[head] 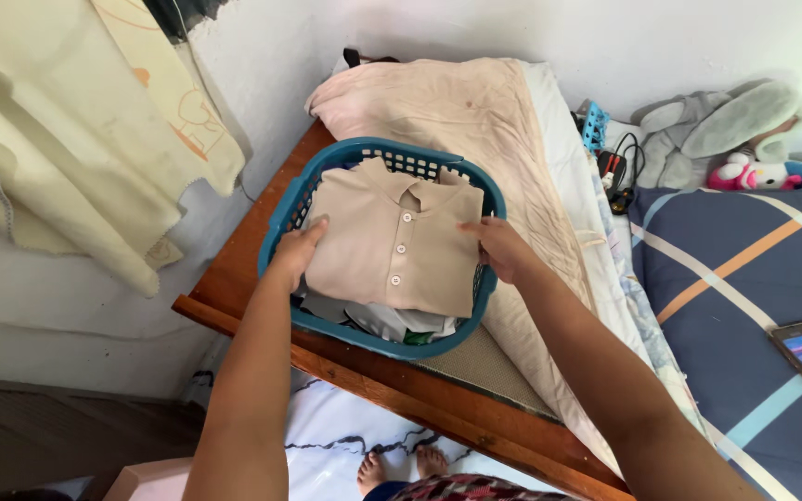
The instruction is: The person folds shirts and t-shirts from a laundry basket and places them into a drawer. The person repeatedly opens and closes the drawer to store each folded item.
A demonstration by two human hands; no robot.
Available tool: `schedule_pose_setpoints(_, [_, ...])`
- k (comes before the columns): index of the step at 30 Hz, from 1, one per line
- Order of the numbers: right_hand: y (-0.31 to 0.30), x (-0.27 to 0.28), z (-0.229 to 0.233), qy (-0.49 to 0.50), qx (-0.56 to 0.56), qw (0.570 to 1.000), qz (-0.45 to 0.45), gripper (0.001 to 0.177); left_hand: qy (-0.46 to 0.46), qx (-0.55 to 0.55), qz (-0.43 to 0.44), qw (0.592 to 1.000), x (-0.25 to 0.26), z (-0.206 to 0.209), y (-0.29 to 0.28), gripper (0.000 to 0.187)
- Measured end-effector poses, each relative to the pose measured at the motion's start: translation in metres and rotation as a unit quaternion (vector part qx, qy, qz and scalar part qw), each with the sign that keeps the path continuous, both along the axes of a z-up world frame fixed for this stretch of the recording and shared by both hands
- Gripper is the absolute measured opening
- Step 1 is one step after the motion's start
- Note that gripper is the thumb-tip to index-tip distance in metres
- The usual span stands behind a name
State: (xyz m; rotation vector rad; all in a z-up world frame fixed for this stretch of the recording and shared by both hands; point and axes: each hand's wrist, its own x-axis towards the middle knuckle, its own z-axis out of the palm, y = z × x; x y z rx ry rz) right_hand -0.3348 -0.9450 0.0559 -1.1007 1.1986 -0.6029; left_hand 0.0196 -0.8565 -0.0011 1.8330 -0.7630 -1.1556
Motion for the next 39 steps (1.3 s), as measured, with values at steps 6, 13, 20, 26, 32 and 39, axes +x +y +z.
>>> schedule_pose_setpoints(6, [0.003,0.011,0.008,0.088,-0.054,0.995,-0.011,0.053,0.147,-0.002,-0.028,0.989,-0.002,0.034,0.010,0.080])
schedule_pose_setpoints(13, [0.011,0.014,0.018,0.067,0.005,0.998,-0.018,0.044,0.139,-0.001,-0.030,0.990,-0.010,0.065,0.008,0.063])
schedule_pose_setpoints(20, [-0.014,0.001,0.025,-0.204,0.113,0.972,-0.040,0.041,0.167,-0.051,-0.057,0.983,0.008,0.119,-0.027,0.044])
schedule_pose_setpoints(26, [-0.011,0.014,0.031,-0.157,0.014,0.987,-0.024,0.037,0.156,-0.076,-0.025,0.984,0.005,0.113,-0.011,0.043])
schedule_pose_setpoints(32, [0.005,0.032,0.089,-0.184,-0.058,0.981,0.035,0.038,0.145,-0.134,-0.006,0.980,0.018,0.151,0.045,0.053])
schedule_pose_setpoints(39, [0.069,0.080,0.158,-0.295,-0.112,0.923,0.221,0.037,0.145,-0.176,0.124,0.966,0.011,0.222,0.210,0.052])
